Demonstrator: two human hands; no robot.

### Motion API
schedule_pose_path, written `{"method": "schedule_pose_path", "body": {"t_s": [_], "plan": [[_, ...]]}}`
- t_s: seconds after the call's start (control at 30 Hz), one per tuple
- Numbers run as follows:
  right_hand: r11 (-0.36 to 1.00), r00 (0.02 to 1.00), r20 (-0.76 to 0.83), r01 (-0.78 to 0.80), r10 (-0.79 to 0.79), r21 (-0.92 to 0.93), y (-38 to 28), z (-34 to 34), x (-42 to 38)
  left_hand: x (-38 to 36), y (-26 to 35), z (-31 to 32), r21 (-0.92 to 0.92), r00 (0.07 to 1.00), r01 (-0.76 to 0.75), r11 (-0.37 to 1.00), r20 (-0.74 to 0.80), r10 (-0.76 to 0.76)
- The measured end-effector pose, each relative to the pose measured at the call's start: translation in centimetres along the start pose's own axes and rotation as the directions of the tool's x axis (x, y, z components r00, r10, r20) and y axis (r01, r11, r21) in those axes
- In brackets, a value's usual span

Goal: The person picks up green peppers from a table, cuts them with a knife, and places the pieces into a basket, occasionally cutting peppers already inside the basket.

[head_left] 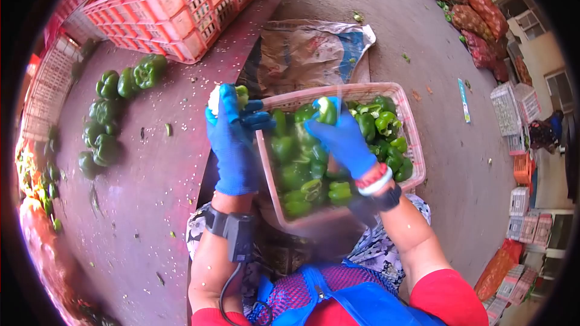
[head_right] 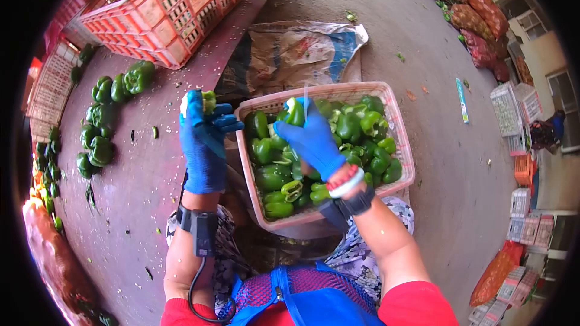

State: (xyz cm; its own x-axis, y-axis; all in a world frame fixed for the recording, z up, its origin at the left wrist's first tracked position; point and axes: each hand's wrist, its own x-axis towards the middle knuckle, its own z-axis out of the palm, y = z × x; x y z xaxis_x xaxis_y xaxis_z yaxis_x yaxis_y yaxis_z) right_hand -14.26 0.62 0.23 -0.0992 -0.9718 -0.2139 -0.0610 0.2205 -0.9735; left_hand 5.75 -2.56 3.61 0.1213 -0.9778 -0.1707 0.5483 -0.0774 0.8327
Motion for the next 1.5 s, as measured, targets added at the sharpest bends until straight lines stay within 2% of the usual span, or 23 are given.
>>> {"method": "schedule_pose_path", "body": {"t_s": [0.07,0.13,0.23,0.27,0.37,0.4,0.53,0.57,0.63,0.77,0.8,0.83,0.93,0.97,1.03,1.07,1.17,1.23,1.3,1.37,1.43,1.47,1.5], "plan": [[0.891,0.991,0.007,0.127,-0.137,-0.436,2.8,0.8,3.4,0.1,0.9,-0.7,-0.067,0.997,0.064,0.996,-0.040,-0.066],[0.595,0.938,0.143,0.313,-0.315,-0.741,6.7,2.9,6.5,0.7,1.1,-1.9,-0.168,0.983,0.161,0.973,-0.056,-0.172],[0.819,0.969,0.203,0.232,-0.144,-0.525,10.6,5.0,8.4,0.1,2.4,-2.0,-0.189,0.970,0.207,0.960,-0.088,-0.226],[0.919,0.974,0.126,0.220,-0.188,-0.328,11.1,6.1,8.2,0.3,2.6,-2.6,-0.239,0.966,0.222,0.945,-0.078,-0.246],[0.915,0.990,0.128,0.107,-0.062,-0.388,11.9,6.9,7.6,0.4,3.9,-4.2,-0.346,0.915,0.401,0.848,0.114,-0.387],[0.916,0.997,0.010,0.069,-0.071,-0.396,12.8,7.6,7.8,0.6,3.9,-4.9,-0.325,0.907,0.419,0.848,0.189,-0.376],[0.892,0.998,0.052,0.057,-0.037,-0.448,12.8,7.5,9.0,-0.1,4.9,-3.9,-0.455,0.829,0.487,0.746,0.511,-0.229],[0.977,0.993,0.110,-0.023,0.047,-0.210,14.1,6.9,9.1,-0.5,5.0,-3.6,-0.460,0.838,0.472,0.752,0.499,-0.221],[0.983,0.980,0.197,0.000,0.038,-0.185,11.6,5.8,7.5,-0.9,5.0,-3.8,-0.424,0.784,0.436,0.794,0.612,-0.105],[0.961,0.970,0.146,-0.220,0.196,0.166,7.1,3.5,4.5,-2.7,4.6,-5.6,-0.398,0.761,0.459,0.794,0.637,-0.121],[0.966,0.970,0.180,-0.194,0.163,0.173,5.6,2.8,3.6,-3.4,4.4,-6.0,-0.075,0.828,0.204,0.976,0.546,-0.131],[0.969,0.969,0.209,-0.170,0.131,0.180,4.2,2.3,2.8,-4.0,4.2,-6.5,0.319,0.884,-0.012,0.948,0.447,-0.139],[0.971,0.910,0.415,-0.118,0.021,0.209,-3.2,1.9,-2.1,-6.4,4.2,-5.5,0.101,0.837,0.224,0.969,0.490,-0.244],[0.986,0.895,0.445,-0.088,0.017,0.141,-5.0,1.9,-3.7,-7.2,4.3,-4.9,0.049,0.816,0.293,0.955,0.507,-0.277],[0.999,0.866,0.500,-0.032,0.025,0.004,-7.5,2.3,-6.4,-7.6,2.9,-4.6,0.247,0.834,0.097,0.964,0.509,-0.214],[0.992,0.876,0.476,0.116,-0.079,-0.050,-8.0,2.8,-7.2,-7.8,2.5,-4.4,0.330,0.834,0.051,0.943,0.506,-0.222],[0.994,0.894,0.435,0.109,-0.109,0.025,-5.3,1.9,-6.8,-7.4,1.5,-3.9,0.569,0.824,-0.185,0.801,0.534,-0.189],[0.998,0.924,0.378,0.038,-0.052,0.044,-3.4,1.4,-6.3,-7.1,0.9,-3.2,0.676,0.784,-0.429,0.599,0.608,-0.124],[0.994,0.935,0.354,-0.055,0.019,0.092,-2.4,0.8,-6.0,-7.0,0.0,-2.2,0.747,0.829,-0.428,0.508,0.549,-0.108],[0.989,0.973,0.186,0.123,-0.137,0.081,-1.2,1.2,-5.5,-6.7,-1.0,-1.1,0.804,0.869,-0.424,0.416,0.491,-0.064],[0.970,0.972,-0.010,0.237,-0.236,0.050,-1.0,1.5,-4.9,-5.6,-2.5,-0.7,0.693,0.925,-0.151,0.705,0.351,-0.147],[0.974,0.988,-0.074,0.147,-0.136,0.173,-1.9,1.2,-4.9,-4.7,-2.8,-0.3,0.536,0.936,0.005,0.844,0.294,-0.192],[0.980,0.987,-0.094,0.142,-0.130,0.139,-2.5,0.6,-4.6,-4.0,-3.3,-0.2,0.339,0.936,0.160,0.927,0.247,-0.251]]}}
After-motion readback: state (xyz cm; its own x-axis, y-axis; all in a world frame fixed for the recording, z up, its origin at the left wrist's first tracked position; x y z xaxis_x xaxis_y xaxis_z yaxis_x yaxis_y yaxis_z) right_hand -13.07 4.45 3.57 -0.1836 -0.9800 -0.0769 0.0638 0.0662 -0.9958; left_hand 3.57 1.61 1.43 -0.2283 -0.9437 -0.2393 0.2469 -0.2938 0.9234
